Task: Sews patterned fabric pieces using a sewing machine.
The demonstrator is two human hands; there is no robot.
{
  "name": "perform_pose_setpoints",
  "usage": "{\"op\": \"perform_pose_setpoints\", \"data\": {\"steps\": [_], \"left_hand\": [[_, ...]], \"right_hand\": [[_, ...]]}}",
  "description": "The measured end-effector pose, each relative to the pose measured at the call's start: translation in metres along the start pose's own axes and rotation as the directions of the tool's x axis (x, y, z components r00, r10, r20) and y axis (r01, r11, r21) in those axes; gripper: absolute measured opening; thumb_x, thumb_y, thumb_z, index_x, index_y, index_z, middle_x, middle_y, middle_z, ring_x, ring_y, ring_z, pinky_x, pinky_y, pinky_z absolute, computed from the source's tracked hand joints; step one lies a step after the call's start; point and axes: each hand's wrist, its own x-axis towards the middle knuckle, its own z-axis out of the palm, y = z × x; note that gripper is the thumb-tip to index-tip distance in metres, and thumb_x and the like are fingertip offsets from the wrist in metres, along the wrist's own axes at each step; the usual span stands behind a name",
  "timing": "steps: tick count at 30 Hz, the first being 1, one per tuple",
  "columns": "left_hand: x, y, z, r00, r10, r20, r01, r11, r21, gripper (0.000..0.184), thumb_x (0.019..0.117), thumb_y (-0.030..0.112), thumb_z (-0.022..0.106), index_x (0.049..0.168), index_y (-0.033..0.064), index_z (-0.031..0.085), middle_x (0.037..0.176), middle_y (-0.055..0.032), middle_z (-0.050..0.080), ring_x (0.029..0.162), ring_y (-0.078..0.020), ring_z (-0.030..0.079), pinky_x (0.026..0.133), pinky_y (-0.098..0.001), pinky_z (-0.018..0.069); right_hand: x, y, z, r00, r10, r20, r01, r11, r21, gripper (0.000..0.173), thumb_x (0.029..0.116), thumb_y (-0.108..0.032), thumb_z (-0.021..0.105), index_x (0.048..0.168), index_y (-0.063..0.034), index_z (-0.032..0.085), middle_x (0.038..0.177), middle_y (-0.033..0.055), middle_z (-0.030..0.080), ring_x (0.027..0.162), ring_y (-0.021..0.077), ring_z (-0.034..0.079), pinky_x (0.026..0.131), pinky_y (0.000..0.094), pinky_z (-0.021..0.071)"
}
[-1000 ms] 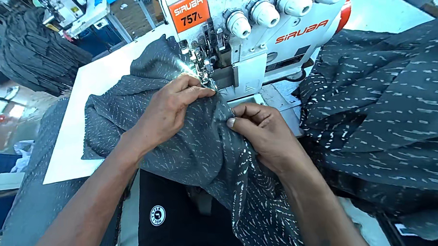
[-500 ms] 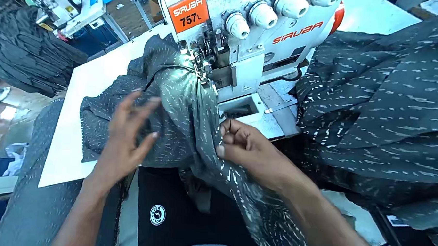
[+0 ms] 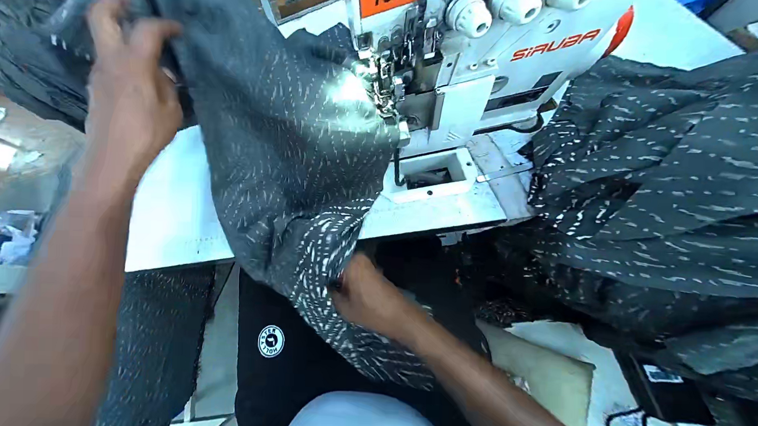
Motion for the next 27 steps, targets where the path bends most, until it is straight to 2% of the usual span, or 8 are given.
{"op": "perform_pose_setpoints", "data": {"steps": [6,11,14,16,19,23,25,27], "left_hand": [[-0.111,0.020,0.087,0.827,-0.415,0.379,0.452,0.892,-0.010,0.067,0.0991,0.056,0.056,0.138,0.0009,0.056,0.128,-0.0267,0.062,0.110,-0.0474,0.064,0.090,-0.0727,0.0488],[-0.133,0.028,0.096,0.888,-0.426,0.172,0.459,0.846,-0.271,0.028,0.1042,0.025,0.053,0.106,0.0003,0.065,0.087,-0.0180,0.066,0.078,-0.0344,0.065,0.069,-0.0601,0.0513],[-0.147,0.046,0.089,0.792,-0.555,0.253,0.455,0.262,-0.851,0.016,0.1056,0.018,0.045,0.107,0.0117,0.060,0.096,0.0009,0.068,0.088,-0.0089,0.068,0.078,-0.0316,0.0602],[-0.165,0.055,0.086,0.780,-0.446,0.438,0.324,-0.310,-0.894,0.029,0.1073,0.022,0.034,0.118,0.0134,0.060,0.109,-0.0041,0.071,0.103,-0.0164,0.070,0.090,-0.0414,0.0597],[-0.189,0.056,0.077,0.796,-0.290,0.531,0.219,-0.681,-0.699,0.039,0.1040,0.032,0.036,0.114,0.0093,0.066,0.110,-0.0127,0.072,0.107,-0.0257,0.070,0.092,-0.0511,0.0580],[-0.196,0.032,0.070,0.802,-0.438,0.406,0.118,-0.550,-0.827,0.034,0.1028,0.027,0.036,0.104,0.0121,0.067,0.102,-0.0076,0.073,0.101,-0.0199,0.071,0.090,-0.0458,0.0590],[-0.191,0.020,0.072,0.786,-0.516,0.341,0.138,-0.392,-0.910,0.030,0.1031,0.023,0.033,0.108,0.0147,0.062,0.102,-0.0033,0.072,0.100,-0.0161,0.070,0.089,-0.0433,0.0590],[-0.176,0.014,0.066,0.799,-0.524,0.297,0.125,-0.337,-0.933,0.029,0.1027,0.021,0.033,0.113,0.0133,0.060,0.103,-0.0041,0.071,0.100,-0.0168,0.071,0.087,-0.0438,0.0601]], "right_hand": [[-0.051,0.061,-0.010,0.861,0.506,-0.056,-0.505,0.835,-0.218,0.027,0.0961,-0.023,0.067,0.118,-0.0085,0.073,0.113,0.0149,0.072,0.106,0.0330,0.070,0.094,0.0577,0.0551],[-0.064,0.009,-0.032,0.780,-0.001,-0.626,-0.253,0.914,-0.316,0.022,0.0951,-0.027,0.068,0.105,-0.0077,0.071,0.086,0.0012,0.070,0.070,0.0101,0.069,0.060,0.0311,0.0611],[-0.039,-0.022,-0.049,0.701,-0.091,-0.707,-0.227,0.912,-0.342,0.040,0.0907,-0.043,0.074,0.102,-0.0050,0.069,0.084,0.0040,0.070,0.066,0.0133,0.067,0.056,0.0325,0.0577],[-0.013,-0.029,-0.055,0.708,-0.090,-0.700,-0.308,0.853,-0.421,0.043,0.0890,-0.046,0.075,0.101,-0.0051,0.070,0.082,0.0069,0.069,0.063,0.0207,0.065,0.053,0.0409,0.0543],[0.006,-0.032,-0.057,0.710,-0.135,-0.691,-0.305,0.826,-0.474,0.015,0.0918,-0.024,0.067,0.089,-0.0094,0.070,0.070,0.0046,0.064,0.059,0.0218,0.063,0.048,0.0412,0.0490],[-0.013,-0.046,-0.089,0.847,0.113,-0.519,0.216,0.820,0.530,0.017,0.0950,-0.008,0.053,0.096,-0.0119,0.069,0.080,-0.0032,0.067,0.067,0.0043,0.062,0.062,0.0232,0.0556],[-0.011,-0.040,-0.099,0.950,0.222,-0.221,0.087,0.489,0.868,0.019,0.0969,-0.018,0.049,0.092,-0.0182,0.068,0.077,-0.0034,0.068,0.064,0.0032,0.061,0.060,0.0213,0.0528],[-0.006,-0.038,-0.097,0.942,0.300,-0.150,-0.072,0.618,0.783,0.030,0.1035,-0.019,0.039,0.110,-0.0092,0.067,0.083,0.0041,0.073,0.058,0.0061,0.059,0.053,0.0218,0.0486]]}}
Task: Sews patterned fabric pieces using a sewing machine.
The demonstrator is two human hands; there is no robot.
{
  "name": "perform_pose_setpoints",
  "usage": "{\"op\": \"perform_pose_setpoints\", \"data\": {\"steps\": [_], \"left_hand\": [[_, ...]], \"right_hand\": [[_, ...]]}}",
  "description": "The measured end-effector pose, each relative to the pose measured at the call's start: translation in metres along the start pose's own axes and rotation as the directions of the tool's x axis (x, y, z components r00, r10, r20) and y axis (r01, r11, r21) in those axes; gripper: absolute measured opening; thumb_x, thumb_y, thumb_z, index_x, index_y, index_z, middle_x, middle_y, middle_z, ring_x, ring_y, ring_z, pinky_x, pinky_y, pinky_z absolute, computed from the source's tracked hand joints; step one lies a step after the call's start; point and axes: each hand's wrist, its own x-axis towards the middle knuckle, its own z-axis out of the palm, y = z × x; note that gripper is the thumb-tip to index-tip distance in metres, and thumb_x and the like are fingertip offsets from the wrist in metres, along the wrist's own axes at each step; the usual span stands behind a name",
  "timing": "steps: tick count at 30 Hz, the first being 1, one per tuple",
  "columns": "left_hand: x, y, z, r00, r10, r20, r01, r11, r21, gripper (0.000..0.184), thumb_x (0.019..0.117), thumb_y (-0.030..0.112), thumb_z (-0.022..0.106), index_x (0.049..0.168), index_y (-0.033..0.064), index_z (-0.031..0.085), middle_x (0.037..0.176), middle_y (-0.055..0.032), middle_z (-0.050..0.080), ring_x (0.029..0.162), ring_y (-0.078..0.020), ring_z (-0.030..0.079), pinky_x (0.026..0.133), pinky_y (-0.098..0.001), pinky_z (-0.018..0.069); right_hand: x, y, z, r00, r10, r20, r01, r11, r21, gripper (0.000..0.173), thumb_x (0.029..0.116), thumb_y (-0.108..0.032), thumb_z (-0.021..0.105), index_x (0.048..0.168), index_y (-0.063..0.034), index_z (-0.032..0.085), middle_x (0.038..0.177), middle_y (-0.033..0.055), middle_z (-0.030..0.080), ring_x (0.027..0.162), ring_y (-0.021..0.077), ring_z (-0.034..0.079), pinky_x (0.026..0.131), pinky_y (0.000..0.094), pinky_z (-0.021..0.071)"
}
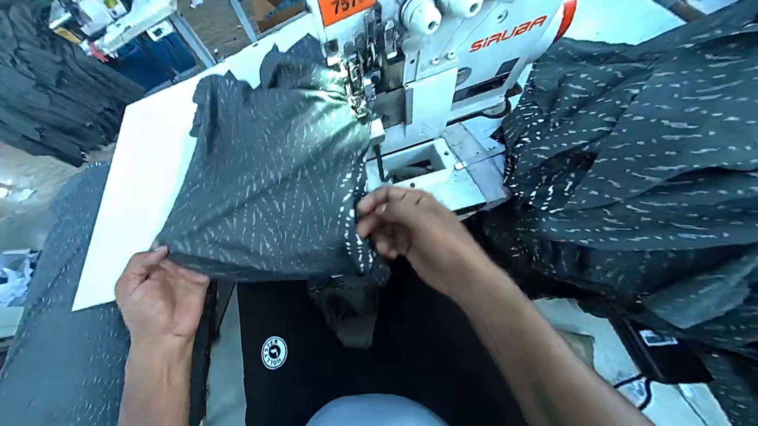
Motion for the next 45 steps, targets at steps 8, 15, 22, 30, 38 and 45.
{"op": "perform_pose_setpoints", "data": {"steps": [8,15,22,30,38,45], "left_hand": [[-0.013,-0.017,0.012,0.915,-0.404,0.015,0.399,0.896,-0.195,0.043,0.1058,0.031,0.031,0.102,0.0074,0.067,0.095,-0.0120,0.074,0.092,-0.0229,0.074,0.082,-0.0455,0.0621],[-0.013,-0.007,0.035,0.869,-0.324,0.373,0.444,0.843,-0.303,0.054,0.1017,0.057,0.047,0.130,0.0158,0.066,0.121,-0.0117,0.071,0.111,-0.0248,0.071,0.089,-0.0505,0.0608],[0.028,0.035,0.040,0.990,-0.059,0.128,-0.002,0.904,0.427,0.034,0.1117,0.037,0.036,0.131,0.0216,0.058,0.115,0.0059,0.072,0.107,-0.0077,0.069,0.093,-0.0328,0.0598],[0.086,0.035,0.013,0.929,-0.199,0.313,0.066,0.920,0.387,0.039,0.1082,0.048,0.039,0.128,0.0243,0.062,0.117,0.0033,0.072,0.110,-0.0104,0.069,0.095,-0.0355,0.0591],[0.072,0.008,0.034,0.860,-0.175,0.479,0.111,0.981,0.159,0.064,0.1086,0.055,0.020,0.128,0.0139,0.064,0.120,-0.0054,0.072,0.112,-0.0159,0.069,0.098,-0.0381,0.0581],[0.088,0.035,0.034,0.886,-0.067,0.458,-0.040,0.975,0.220,0.057,0.1120,0.039,0.007,0.132,0.0145,0.054,0.130,-0.0064,0.066,0.126,-0.0215,0.061,0.109,-0.0470,0.0498]], "right_hand": [[0.017,0.017,0.022,0.880,-0.429,-0.204,0.001,0.432,-0.902,0.028,0.0915,-0.039,0.064,0.101,-0.0121,0.066,0.065,0.0017,0.061,0.055,0.0209,0.061,0.049,0.0465,0.0489],[0.023,-0.001,0.006,0.852,-0.486,-0.195,0.184,0.626,-0.757,0.031,0.0970,-0.029,0.048,0.099,-0.0115,0.074,0.123,0.0052,0.065,0.112,0.0161,0.062,0.088,0.0420,0.0539],[0.025,-0.021,0.012,0.977,-0.175,0.120,0.167,0.983,0.073,0.014,0.0978,-0.016,0.061,0.104,-0.0069,0.069,0.093,0.0033,0.073,0.086,0.0107,0.070,0.079,0.0333,0.0602],[-0.046,0.122,-0.037,0.956,0.162,-0.245,-0.292,0.425,-0.857,0.034,0.0941,-0.037,0.070,0.092,-0.0036,0.074,0.095,0.0159,0.072,0.093,0.0350,0.070,0.085,0.0604,0.0545],[-0.020,0.134,-0.051,0.965,-0.233,-0.117,0.122,0.799,-0.588,0.023,0.0909,-0.032,0.076,0.096,-0.0098,0.076,0.108,0.0039,0.072,0.103,0.0145,0.068,0.092,0.0425,0.0573],[-0.017,0.144,-0.051,0.922,-0.386,-0.012,0.334,0.813,-0.477,0.029,0.1034,-0.020,0.057,0.092,-0.0018,0.075,0.113,0.0080,0.073,0.110,0.0108,0.067,0.097,0.0316,0.0554]]}}
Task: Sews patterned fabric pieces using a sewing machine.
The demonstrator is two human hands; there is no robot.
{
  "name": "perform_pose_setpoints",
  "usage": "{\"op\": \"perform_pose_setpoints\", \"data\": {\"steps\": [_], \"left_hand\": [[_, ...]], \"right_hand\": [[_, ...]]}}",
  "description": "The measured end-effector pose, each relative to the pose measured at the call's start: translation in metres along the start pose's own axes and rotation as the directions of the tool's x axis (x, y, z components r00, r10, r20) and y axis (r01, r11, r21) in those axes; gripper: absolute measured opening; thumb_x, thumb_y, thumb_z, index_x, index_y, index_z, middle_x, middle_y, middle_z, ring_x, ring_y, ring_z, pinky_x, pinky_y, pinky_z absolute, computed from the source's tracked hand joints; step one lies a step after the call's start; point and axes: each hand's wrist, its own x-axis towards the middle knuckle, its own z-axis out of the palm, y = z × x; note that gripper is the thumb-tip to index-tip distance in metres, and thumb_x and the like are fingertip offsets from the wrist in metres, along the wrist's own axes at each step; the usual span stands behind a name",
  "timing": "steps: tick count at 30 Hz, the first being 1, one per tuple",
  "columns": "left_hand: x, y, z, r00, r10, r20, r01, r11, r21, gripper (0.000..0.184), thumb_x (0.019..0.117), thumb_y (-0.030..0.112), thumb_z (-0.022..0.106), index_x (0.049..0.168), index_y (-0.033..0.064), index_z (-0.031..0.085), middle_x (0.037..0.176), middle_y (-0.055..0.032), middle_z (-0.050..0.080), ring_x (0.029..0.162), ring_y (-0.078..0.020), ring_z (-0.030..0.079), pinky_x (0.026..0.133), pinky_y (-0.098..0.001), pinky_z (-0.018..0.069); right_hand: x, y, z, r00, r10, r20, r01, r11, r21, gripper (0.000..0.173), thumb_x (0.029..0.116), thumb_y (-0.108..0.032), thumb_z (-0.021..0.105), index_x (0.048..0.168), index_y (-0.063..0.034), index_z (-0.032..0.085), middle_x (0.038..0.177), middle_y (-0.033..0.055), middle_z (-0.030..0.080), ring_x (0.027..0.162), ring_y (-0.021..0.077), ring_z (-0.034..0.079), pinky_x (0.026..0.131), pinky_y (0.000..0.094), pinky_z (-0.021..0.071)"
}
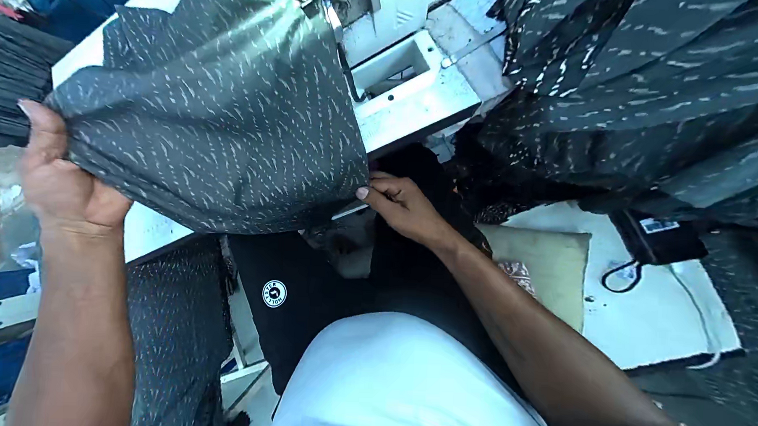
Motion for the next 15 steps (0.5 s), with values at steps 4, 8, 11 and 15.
{"op": "perform_pose_setpoints", "data": {"steps": [4,8,11,15], "left_hand": [[0.012,0.000,-0.008,1.000,0.017,-0.009,-0.017,0.998,-0.057,0.061,0.1111,0.041,0.003,0.134,0.0121,0.052,0.133,-0.0094,0.063,0.128,-0.0234,0.060,0.110,-0.0484,0.0484],[0.014,-0.010,-0.007,0.997,0.025,-0.067,-0.030,0.997,-0.066,0.061,0.1111,0.042,0.002,0.138,0.0133,0.049,0.135,-0.0084,0.062,0.130,-0.0227,0.058,0.111,-0.0487,0.0479],[0.017,-0.018,-0.013,0.996,0.060,-0.068,-0.065,0.996,-0.066,0.060,0.1113,0.041,0.003,0.138,0.0111,0.048,0.135,-0.0111,0.061,0.130,-0.0245,0.058,0.110,-0.0502,0.0475],[0.015,-0.015,-0.005,0.994,0.061,-0.090,-0.068,0.994,-0.081,0.061,0.1108,0.042,0.002,0.136,0.0107,0.048,0.133,-0.0108,0.062,0.129,-0.0239,0.059,0.110,-0.0490,0.0483]], "right_hand": [[-0.014,-0.012,0.005,0.973,0.016,-0.229,-0.026,0.999,-0.041,0.017,0.0907,-0.021,0.078,0.087,-0.0053,0.078,0.099,0.0049,0.075,0.095,0.0104,0.070,0.085,0.0293,0.0595],[-0.031,-0.004,0.004,0.962,0.063,-0.266,-0.069,0.998,-0.011,0.016,0.0889,-0.022,0.080,0.087,-0.0061,0.078,0.098,0.0044,0.075,0.095,0.0101,0.070,0.085,0.0275,0.0593],[-0.031,0.003,0.001,0.969,0.063,-0.237,-0.062,0.998,0.014,0.016,0.0941,-0.019,0.074,0.092,-0.0046,0.079,0.104,0.0062,0.075,0.100,0.0111,0.070,0.089,0.0285,0.0588],[-0.033,0.001,0.000,0.947,0.078,-0.313,-0.070,0.997,0.037,0.011,0.0872,-0.015,0.081,0.091,-0.0056,0.080,0.099,0.0054,0.075,0.095,0.0112,0.071,0.085,0.0274,0.0600]]}}
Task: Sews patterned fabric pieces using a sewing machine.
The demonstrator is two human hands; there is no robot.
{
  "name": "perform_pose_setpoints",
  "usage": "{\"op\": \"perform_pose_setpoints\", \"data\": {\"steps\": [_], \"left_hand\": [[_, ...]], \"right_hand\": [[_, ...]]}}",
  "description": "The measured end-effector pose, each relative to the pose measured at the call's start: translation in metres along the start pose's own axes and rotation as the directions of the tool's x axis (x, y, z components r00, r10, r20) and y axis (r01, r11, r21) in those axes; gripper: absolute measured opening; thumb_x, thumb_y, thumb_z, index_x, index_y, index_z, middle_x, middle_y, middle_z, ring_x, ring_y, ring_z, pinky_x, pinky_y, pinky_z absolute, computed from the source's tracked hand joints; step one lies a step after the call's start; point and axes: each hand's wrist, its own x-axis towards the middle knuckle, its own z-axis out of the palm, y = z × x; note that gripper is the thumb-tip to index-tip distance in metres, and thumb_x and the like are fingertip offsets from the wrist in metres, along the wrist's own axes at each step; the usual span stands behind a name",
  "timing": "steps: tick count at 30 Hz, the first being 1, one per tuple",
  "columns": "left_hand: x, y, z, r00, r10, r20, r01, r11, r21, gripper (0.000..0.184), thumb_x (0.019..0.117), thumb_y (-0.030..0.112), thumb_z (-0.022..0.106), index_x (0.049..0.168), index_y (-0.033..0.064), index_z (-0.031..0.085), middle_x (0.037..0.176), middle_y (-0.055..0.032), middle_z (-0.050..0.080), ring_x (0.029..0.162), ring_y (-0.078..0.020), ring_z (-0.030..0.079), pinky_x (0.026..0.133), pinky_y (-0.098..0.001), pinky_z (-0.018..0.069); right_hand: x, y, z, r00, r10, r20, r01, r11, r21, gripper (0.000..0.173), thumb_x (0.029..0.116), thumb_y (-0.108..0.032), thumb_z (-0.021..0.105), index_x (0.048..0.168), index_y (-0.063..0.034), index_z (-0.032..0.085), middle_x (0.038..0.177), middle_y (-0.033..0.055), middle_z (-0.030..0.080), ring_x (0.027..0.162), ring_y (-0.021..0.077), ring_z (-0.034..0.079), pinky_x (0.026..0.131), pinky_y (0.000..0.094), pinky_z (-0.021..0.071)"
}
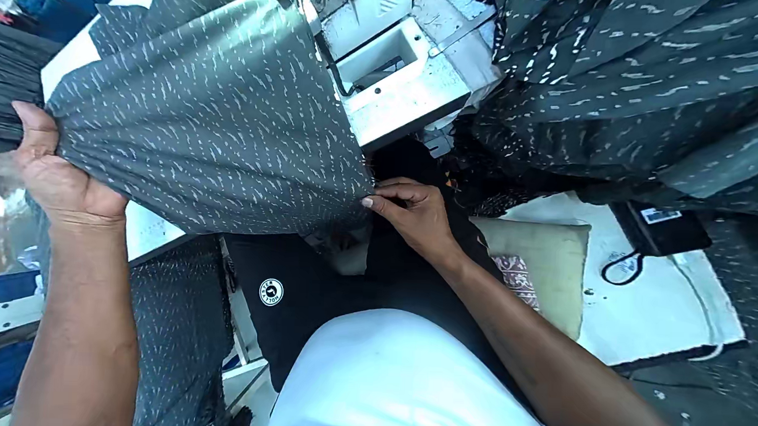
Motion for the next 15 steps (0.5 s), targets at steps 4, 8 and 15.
{"op": "perform_pose_setpoints", "data": {"steps": [4,8,15], "left_hand": [[-0.008,0.001,0.023,0.998,0.014,-0.060,-0.012,1.000,0.028,0.066,0.1093,0.046,-0.002,0.134,0.0115,0.047,0.132,-0.0096,0.063,0.129,-0.0225,0.060,0.109,-0.0472,0.0491],[-0.002,-0.005,0.012,0.998,0.044,0.046,-0.043,0.999,-0.030,0.070,0.1086,0.047,-0.005,0.138,0.0107,0.048,0.136,-0.0105,0.062,0.131,-0.0238,0.058,0.111,-0.0483,0.0476],[-0.015,0.027,0.036,0.993,0.115,-0.019,-0.108,0.969,0.224,0.043,0.1130,0.030,0.016,0.138,0.0150,0.047,0.134,-0.0042,0.060,0.131,-0.0188,0.056,0.115,-0.0442,0.0442]], "right_hand": [[-0.003,0.000,0.001,0.997,0.064,-0.050,-0.056,0.989,0.138,0.011,0.0827,-0.005,0.083,0.088,-0.0023,0.074,0.083,0.0040,0.073,0.073,0.0095,0.069,0.071,0.0254,0.0601],[-0.003,0.001,0.003,0.992,0.100,-0.072,-0.085,0.978,0.191,0.011,0.0839,-0.003,0.081,0.085,-0.0033,0.070,0.076,0.0025,0.069,0.065,0.0075,0.064,0.061,0.0222,0.0560],[-0.029,-0.044,-0.019,0.973,0.208,0.098,-0.227,0.938,0.261,0.020,0.0832,-0.023,0.084,0.086,-0.0158,0.065,0.077,-0.0021,0.067,0.062,0.0059,0.061,0.055,0.0226,0.0531]]}}
